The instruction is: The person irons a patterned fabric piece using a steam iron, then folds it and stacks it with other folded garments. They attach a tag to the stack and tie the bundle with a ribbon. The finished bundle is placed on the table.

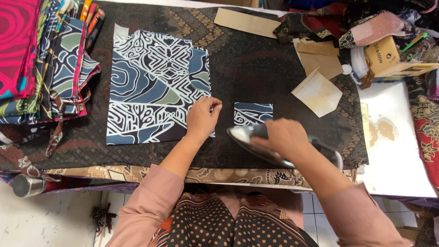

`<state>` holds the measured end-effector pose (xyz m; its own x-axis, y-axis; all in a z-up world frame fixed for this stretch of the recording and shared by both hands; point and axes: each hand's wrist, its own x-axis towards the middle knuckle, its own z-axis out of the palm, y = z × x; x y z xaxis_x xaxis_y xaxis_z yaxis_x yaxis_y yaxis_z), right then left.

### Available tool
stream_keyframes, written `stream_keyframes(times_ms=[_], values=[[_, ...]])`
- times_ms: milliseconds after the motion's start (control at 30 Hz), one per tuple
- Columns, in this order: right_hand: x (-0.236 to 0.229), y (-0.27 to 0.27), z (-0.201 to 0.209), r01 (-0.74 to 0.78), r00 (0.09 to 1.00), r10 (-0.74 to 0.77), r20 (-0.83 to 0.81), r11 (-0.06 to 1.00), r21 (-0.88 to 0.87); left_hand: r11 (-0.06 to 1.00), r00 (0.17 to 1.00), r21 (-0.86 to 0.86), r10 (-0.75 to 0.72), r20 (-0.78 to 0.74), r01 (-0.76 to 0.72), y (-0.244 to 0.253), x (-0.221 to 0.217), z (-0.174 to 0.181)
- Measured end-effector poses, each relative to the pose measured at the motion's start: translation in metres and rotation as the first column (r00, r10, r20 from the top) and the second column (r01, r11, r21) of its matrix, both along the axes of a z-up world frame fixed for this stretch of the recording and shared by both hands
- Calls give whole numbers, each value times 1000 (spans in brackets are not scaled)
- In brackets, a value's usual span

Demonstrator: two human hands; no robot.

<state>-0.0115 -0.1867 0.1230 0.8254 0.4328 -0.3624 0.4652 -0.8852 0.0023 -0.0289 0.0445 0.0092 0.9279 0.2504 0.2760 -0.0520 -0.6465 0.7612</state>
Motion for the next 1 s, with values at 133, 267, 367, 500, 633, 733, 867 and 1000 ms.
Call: stream_keyframes(times_ms=[133,267,367,500,633,733,867,1000], values=[[-2,-64,8,111,981,-114,-154,993,-33,999,991,9,-40,-124,41,-1,6,-5],[35,-201,-1,507,857,-515,-15,839,196,999,988,-22,-45,-147,42,-12,16,-9],[54,-308,-40,361,668,-715,204,552,752,995,976,-96,-16,-215,-5,-23,30,-8],[77,-378,-130,-237,482,-835,264,166,957,999,923,30,-4,-384,17,-36,44,-3],[73,-396,-169,-426,434,-900,-32,-236,874,996,927,86,22,-375,12,-45,41,-1],[47,-365,-158,-382,152,-977,148,80,921,999,963,44,-13,-269,26,-45,32,7],[25,-237,-127,-386,178,-830,529,436,813,995,985,-59,-83,-153,75,-48,24,29],[25,-100,-106,-6,939,-324,112,310,951,976,980,-111,-177,95,187,-49,13,54]])
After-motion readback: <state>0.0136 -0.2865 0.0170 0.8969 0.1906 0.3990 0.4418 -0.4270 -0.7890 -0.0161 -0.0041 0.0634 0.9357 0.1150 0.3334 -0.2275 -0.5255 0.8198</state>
